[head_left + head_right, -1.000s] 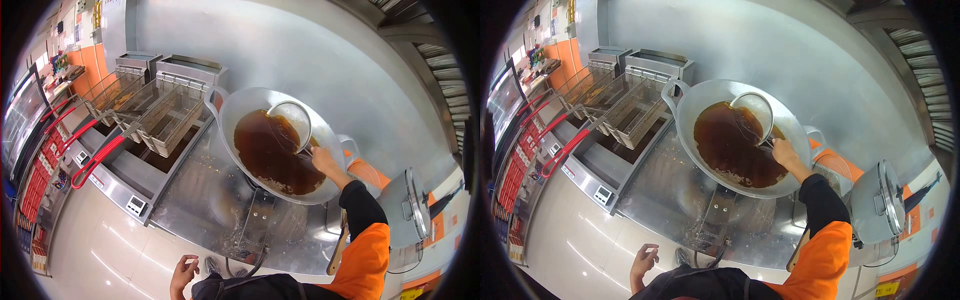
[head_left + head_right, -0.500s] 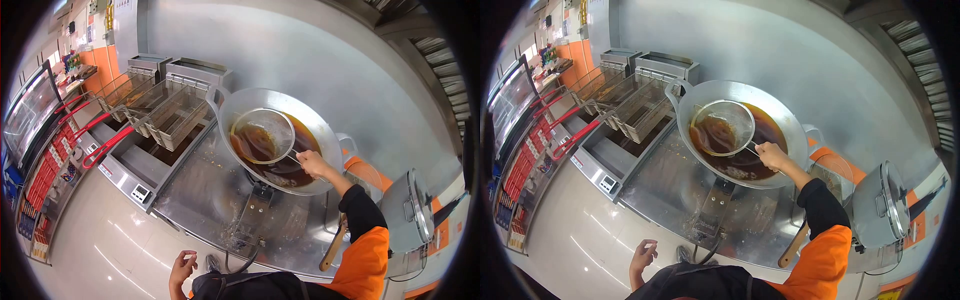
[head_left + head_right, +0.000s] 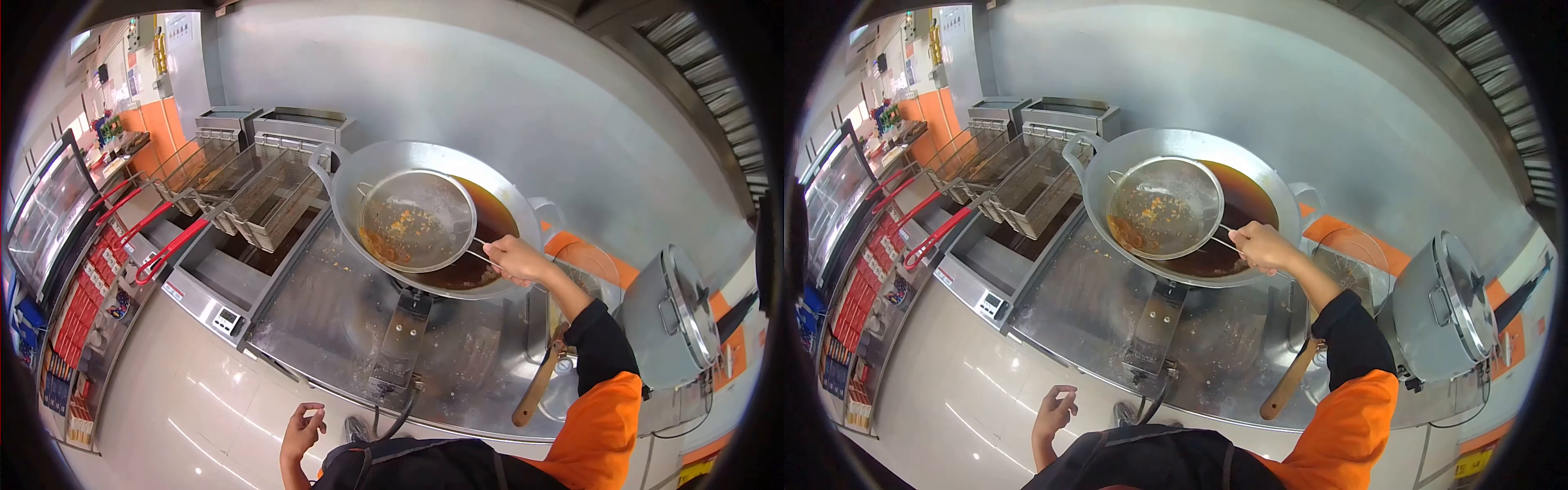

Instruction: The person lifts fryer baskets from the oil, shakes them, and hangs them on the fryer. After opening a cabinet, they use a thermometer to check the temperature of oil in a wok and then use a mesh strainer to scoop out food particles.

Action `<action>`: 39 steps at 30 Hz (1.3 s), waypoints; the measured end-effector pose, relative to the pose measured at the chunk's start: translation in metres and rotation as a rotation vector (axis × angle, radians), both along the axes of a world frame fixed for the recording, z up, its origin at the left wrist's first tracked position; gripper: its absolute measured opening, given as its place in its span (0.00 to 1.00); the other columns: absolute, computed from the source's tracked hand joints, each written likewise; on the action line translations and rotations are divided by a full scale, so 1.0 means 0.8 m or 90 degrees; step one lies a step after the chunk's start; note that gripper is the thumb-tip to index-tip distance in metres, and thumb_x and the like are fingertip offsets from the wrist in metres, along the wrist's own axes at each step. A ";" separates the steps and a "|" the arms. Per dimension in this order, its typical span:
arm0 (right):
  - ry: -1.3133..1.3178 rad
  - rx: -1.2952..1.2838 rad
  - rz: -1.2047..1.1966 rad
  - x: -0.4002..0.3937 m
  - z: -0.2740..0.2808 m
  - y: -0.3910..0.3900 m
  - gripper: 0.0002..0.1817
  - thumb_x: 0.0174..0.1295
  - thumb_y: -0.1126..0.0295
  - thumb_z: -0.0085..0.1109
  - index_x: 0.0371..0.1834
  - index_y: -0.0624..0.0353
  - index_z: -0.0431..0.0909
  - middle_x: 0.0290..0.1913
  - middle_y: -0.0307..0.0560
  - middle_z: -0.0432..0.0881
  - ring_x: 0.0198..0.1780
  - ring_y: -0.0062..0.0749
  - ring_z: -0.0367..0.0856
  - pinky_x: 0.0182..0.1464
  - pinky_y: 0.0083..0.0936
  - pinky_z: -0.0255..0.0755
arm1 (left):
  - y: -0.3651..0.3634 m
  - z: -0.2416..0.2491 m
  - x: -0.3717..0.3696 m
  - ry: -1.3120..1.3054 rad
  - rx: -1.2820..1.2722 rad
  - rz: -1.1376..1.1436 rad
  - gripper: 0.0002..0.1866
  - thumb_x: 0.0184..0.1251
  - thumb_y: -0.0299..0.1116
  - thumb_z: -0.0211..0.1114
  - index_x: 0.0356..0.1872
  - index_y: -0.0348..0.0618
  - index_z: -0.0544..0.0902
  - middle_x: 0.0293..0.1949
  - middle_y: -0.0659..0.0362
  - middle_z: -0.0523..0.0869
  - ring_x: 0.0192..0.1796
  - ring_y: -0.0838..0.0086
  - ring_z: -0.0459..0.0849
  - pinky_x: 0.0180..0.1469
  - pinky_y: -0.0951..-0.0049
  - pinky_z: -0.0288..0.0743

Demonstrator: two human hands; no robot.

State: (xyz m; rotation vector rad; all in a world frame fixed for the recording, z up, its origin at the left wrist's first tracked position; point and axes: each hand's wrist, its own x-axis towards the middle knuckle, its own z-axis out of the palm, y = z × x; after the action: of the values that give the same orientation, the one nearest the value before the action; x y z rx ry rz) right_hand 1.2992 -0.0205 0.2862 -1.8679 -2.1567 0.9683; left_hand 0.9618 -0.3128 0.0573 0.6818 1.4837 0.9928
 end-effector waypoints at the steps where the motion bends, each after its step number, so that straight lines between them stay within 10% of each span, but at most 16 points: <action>1: -0.001 0.022 -0.002 0.002 0.002 -0.005 0.26 0.68 0.54 0.40 0.19 0.63 0.68 0.11 0.43 0.68 0.08 0.28 0.67 0.09 0.26 0.63 | 0.001 0.002 0.002 0.001 0.002 -0.003 0.14 0.66 0.37 0.59 0.48 0.41 0.73 0.18 0.61 0.78 0.12 0.88 0.60 0.16 0.84 0.53; 22: -0.041 0.138 -0.144 0.132 0.002 -0.045 0.23 0.68 0.59 0.40 0.19 0.66 0.68 0.10 0.46 0.68 0.08 0.33 0.68 0.11 0.30 0.64 | 0.039 0.016 0.050 -0.009 0.057 -0.145 0.12 0.68 0.39 0.57 0.46 0.44 0.74 0.17 0.63 0.76 0.11 0.90 0.59 0.13 0.85 0.49; 39: 0.229 -0.007 -0.311 0.209 0.060 -0.114 0.18 0.67 0.57 0.43 0.28 0.59 0.72 0.11 0.30 0.58 0.09 0.12 0.50 0.09 0.16 0.43 | 0.064 0.016 0.088 -0.009 0.067 -0.243 0.12 0.68 0.39 0.56 0.46 0.44 0.74 0.18 0.63 0.75 0.12 0.90 0.59 0.13 0.86 0.49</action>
State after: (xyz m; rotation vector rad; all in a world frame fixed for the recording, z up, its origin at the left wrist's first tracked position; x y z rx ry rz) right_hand 1.4668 -0.1119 0.3343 -1.9091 -1.4073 1.0940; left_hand 1.0323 -0.2615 0.0697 0.9897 1.2335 0.7812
